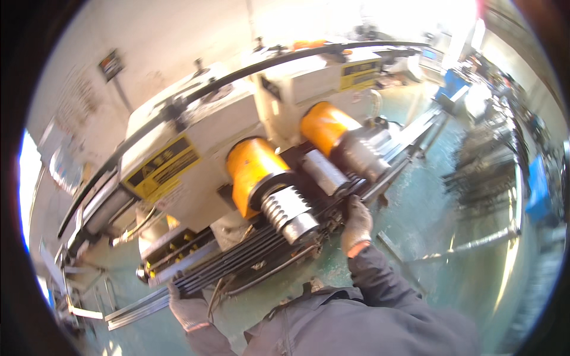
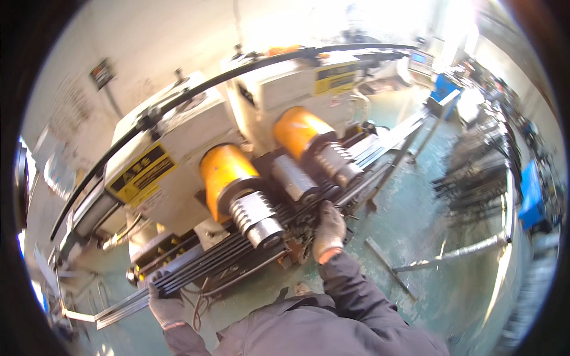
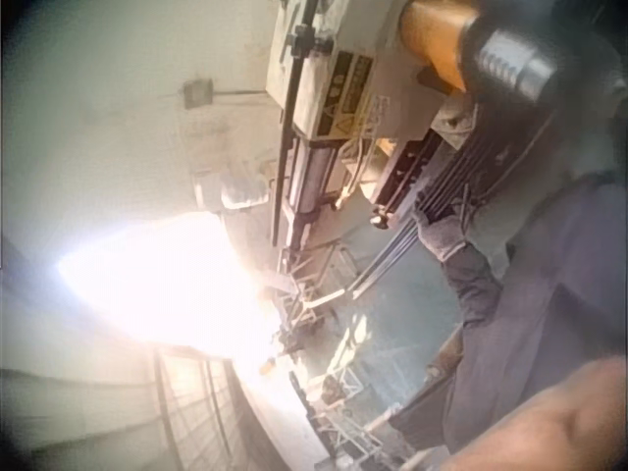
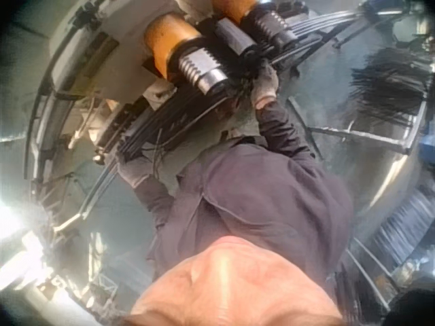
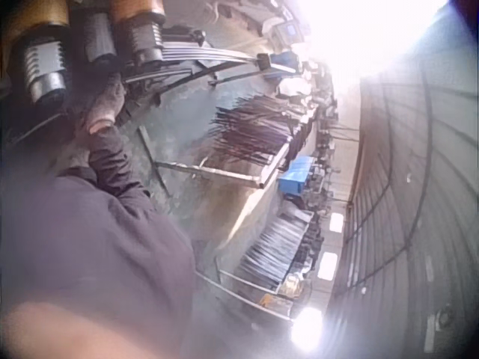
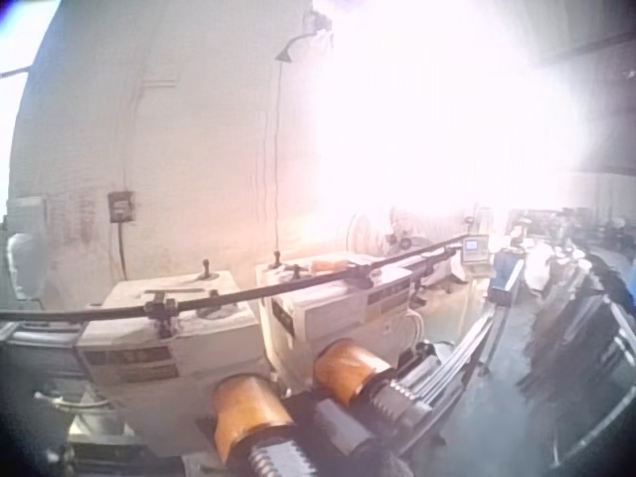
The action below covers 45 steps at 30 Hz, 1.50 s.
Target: The person repeatedly picks up bundles of long metal rods from a floor rack and feeds them into a yellow and white bending machine. The rods are processed by the machine and then placed onto a vertical output rack. This cycle is repeated continuously throughout the clip.
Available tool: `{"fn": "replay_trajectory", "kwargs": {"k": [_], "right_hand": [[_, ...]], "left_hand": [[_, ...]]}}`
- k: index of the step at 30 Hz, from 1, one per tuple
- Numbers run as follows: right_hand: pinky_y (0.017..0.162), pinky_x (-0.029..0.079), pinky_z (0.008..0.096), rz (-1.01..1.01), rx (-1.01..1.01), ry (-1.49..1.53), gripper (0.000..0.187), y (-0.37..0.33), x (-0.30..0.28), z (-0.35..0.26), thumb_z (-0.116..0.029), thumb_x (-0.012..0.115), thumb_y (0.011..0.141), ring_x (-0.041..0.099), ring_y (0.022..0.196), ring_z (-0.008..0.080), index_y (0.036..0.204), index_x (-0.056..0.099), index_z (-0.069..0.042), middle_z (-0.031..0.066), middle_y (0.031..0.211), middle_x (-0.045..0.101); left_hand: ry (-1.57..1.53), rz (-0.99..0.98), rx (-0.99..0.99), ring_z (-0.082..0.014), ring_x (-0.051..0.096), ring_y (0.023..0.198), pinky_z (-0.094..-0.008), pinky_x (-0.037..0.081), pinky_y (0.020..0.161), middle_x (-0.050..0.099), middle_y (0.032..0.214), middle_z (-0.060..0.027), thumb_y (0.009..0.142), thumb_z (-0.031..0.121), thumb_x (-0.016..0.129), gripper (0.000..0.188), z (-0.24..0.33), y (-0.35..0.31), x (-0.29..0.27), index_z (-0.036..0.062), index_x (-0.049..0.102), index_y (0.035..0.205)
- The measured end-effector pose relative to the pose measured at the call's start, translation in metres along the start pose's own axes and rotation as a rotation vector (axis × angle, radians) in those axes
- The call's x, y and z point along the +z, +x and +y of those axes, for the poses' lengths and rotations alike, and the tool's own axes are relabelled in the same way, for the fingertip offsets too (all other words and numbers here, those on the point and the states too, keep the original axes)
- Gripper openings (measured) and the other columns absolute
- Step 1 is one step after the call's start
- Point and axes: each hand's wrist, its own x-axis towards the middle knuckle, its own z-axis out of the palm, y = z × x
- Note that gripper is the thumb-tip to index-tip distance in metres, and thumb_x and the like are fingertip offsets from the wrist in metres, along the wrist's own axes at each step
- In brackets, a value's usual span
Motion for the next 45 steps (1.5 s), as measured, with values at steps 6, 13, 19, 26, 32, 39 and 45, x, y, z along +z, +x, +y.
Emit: {"fn": "replay_trajectory", "kwargs": {"k": [6,13,19,26,32,39,45], "right_hand": [[0.101,0.059,0.0369,-0.329,-0.46,-0.655,0.026,-0.001,-0.076,0.085,-0.018,0.063,0.117,0.075,0.114,0.0202,0.129,0.078,-0.002,0.0085,0.127,0.081],[0.088,0.059,0.0372,-0.267,0.402,0.187,0.027,-0.006,-0.075,0.122,-0.028,0.073,0.109,0.076,0.103,0.0234,0.113,0.073,-0.001,0.0117,0.113,0.08],[0.075,0.055,0.037,-0.584,0.283,-0.071,0.032,-0.026,-0.064,0.155,-0.033,0.073,0.109,0.072,0.085,0.0201,0.109,0.077,-0.002,0.0115,0.098,0.078],[0.067,0.052,0.0314,-0.451,0.591,-0.137,0.022,-0.077,-0.109,0.215,-0.032,0.077,0.104,0.064,0.077,0.0172,0.099,0.076,-0.011,0.002,0.084,0.068],[0.072,0.06,0.0329,-1.02,-0.028,-1.36,0.02,-0.129,-0.168,0.299,-0.031,0.071,0.105,0.07,0.083,0.0164,0.103,0.077,-0.012,0.0042,0.089,0.072],[0.058,0.052,0.0381,-0.635,0.474,-0.816,0.028,-0.233,-0.22,0.285,-0.02,0.064,0.099,0.068,0.062,0.019,0.079,0.076,-0.005,0.01,0.071,0.073],[0.067,0.06,0.0453,-0.677,0.33,-1.146,0.014,-0.244,-0.195,0.182,-0.024,0.075,0.093,0.079,0.072,0.0283,0.088,0.079,-0.012,0.012,0.082,0.08]], "left_hand": [[0.13,-0.003,0.1,-0.0314,0.071,0.121,-0.05,0.056,0.111,0.076,0.129,-0.0132,0.122,0.033,0.053,0.039,0.039,0.009,-0.019,0.0014,0.071,0.135],[0.069,-0.082,0.033,-0.0332,0.073,0.123,-0.0493,0.054,0.115,0.08,0.125,-0.0155,0.116,0.038,0.065,0.043,-0.026,-0.024,0.02,-0.0006,0.075,0.131],[-0.073,-0.078,-0.121,-0.0369,0.071,0.132,-0.0523,0.054,0.12,0.078,0.135,-0.018,0.112,0.028,0.072,0.037,-0.023,-0.04,0.025,-0.0019,0.073,0.134],[-0.149,0.07,0.129,-0.0465,0.072,0.124,-0.0626,0.057,0.112,0.076,0.131,-0.0247,0.116,0.034,0.062,0.041,0.132,0.016,-0.067,-0.0045,0.065,0.13],[-0.08,0.16,0.302,-0.046,0.072,0.12,-0.0623,0.059,0.11,0.074,0.12,-0.0234,0.12,0.032,0.053,0.04,0.316,0.086,-0.18,-0.0053,0.063,0.13],[0.15,0.253,0.336,-0.0408,0.077,0.11,-0.0579,0.066,0.096,0.078,0.128,-0.0194,0.117,0.033,0.061,0.041,0.408,0.126,-0.242,0.0009,0.064,0.142],[0.231,0.107,0.243,-0.0402,0.066,0.138,-0.0635,0.057,0.115,0.066,0.153,-0.0155,0.121,0.042,0.054,0.046,0.396,0.112,-0.242,0.0192,0.056,0.161]]}}
